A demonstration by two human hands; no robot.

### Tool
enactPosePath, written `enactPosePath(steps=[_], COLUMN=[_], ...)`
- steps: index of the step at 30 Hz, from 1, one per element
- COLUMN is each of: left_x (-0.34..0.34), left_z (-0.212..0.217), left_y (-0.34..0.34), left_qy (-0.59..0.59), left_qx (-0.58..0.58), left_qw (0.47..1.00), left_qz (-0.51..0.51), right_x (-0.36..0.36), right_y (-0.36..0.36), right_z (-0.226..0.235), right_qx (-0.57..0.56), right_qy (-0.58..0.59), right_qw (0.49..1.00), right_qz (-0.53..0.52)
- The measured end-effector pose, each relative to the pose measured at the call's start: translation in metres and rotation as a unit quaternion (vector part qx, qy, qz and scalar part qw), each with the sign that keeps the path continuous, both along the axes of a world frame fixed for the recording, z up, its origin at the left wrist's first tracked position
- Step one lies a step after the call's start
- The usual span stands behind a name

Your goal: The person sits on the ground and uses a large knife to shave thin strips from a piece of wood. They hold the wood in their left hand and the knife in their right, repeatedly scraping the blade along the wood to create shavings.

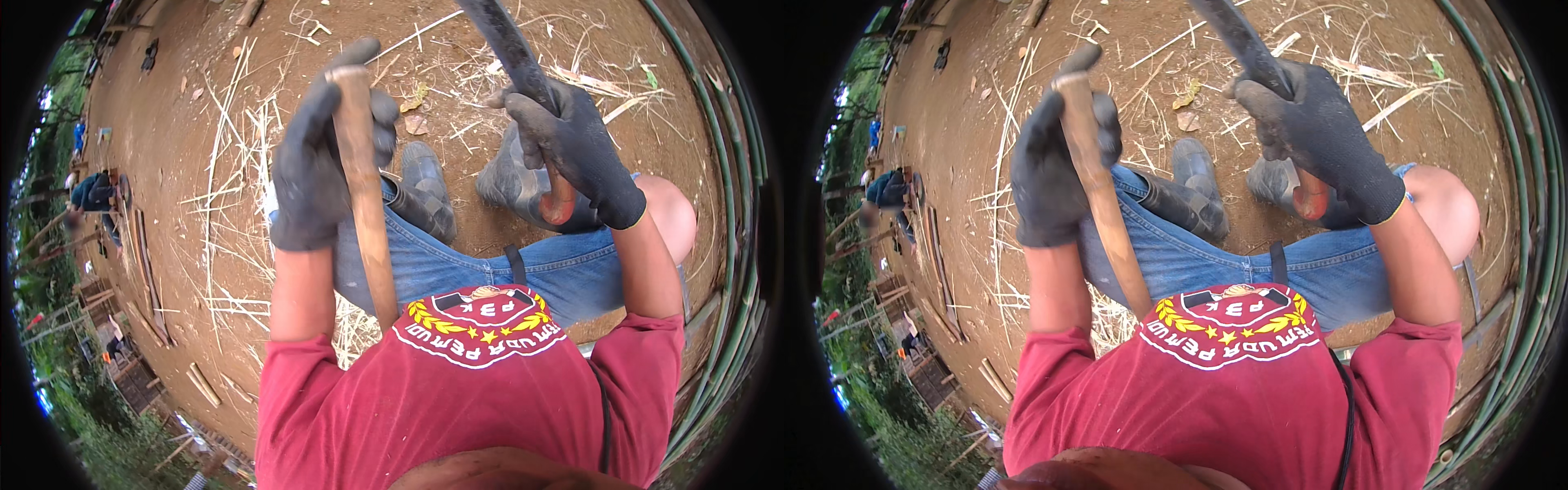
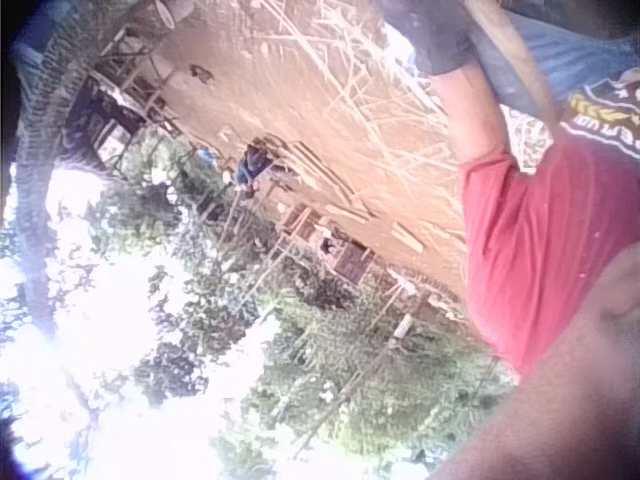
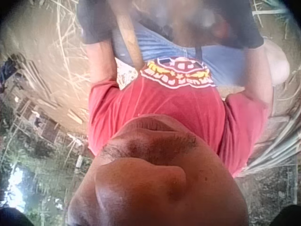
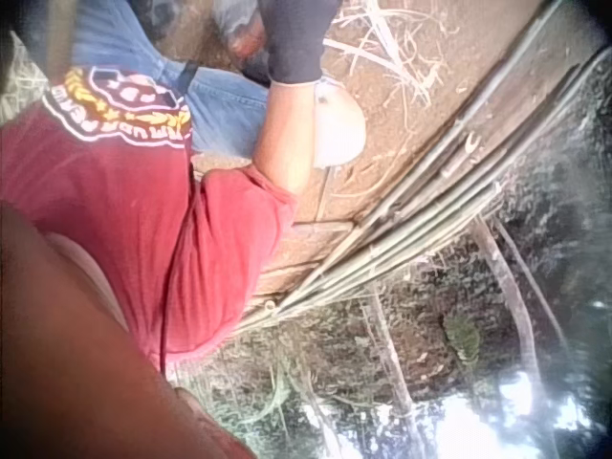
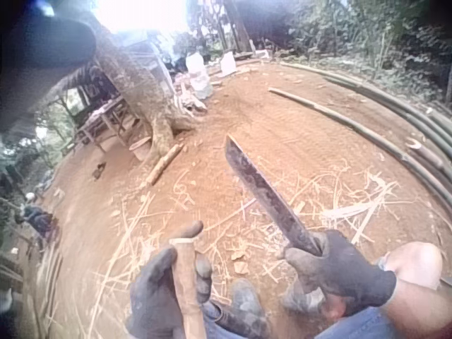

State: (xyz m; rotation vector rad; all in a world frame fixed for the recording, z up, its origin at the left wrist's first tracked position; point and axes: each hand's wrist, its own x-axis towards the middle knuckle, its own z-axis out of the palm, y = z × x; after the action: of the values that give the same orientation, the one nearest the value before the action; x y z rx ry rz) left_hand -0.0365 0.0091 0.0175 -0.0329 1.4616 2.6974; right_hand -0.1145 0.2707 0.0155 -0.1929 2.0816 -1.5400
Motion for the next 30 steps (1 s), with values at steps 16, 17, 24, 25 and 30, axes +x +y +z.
enactPosePath(steps=[16, 17, 24, 25, 30], left_x=[-0.096, -0.097, -0.124, -0.131, -0.165], left_z=[0.085, 0.088, 0.117, 0.122, 0.175], left_y=[-0.05, -0.051, -0.045, -0.062, -0.141], left_qy=[0.119, 0.117, 0.09, 0.104, 0.272], left_qx=[0.123, 0.123, 0.041, 0.03, -0.523], left_qw=[0.974, 0.975, 0.993, 0.992, 0.79], left_qz=[-0.148, -0.145, -0.07, -0.063, 0.169], right_x=[-0.001, -0.001, -0.002, -0.001, -0.007], right_y=[0.025, 0.026, 0.028, 0.027, 0.032], right_z=[0.013, 0.014, 0.016, 0.016, -0.008], right_qx=[-0.089, -0.085, -0.072, -0.075, -0.079], right_qy=[-0.01, -0.006, -0.016, -0.004, 0.017], right_qw=[0.995, 0.995, 0.995, 0.995, 0.994], right_qz=[-0.053, -0.051, -0.069, -0.066, -0.067])
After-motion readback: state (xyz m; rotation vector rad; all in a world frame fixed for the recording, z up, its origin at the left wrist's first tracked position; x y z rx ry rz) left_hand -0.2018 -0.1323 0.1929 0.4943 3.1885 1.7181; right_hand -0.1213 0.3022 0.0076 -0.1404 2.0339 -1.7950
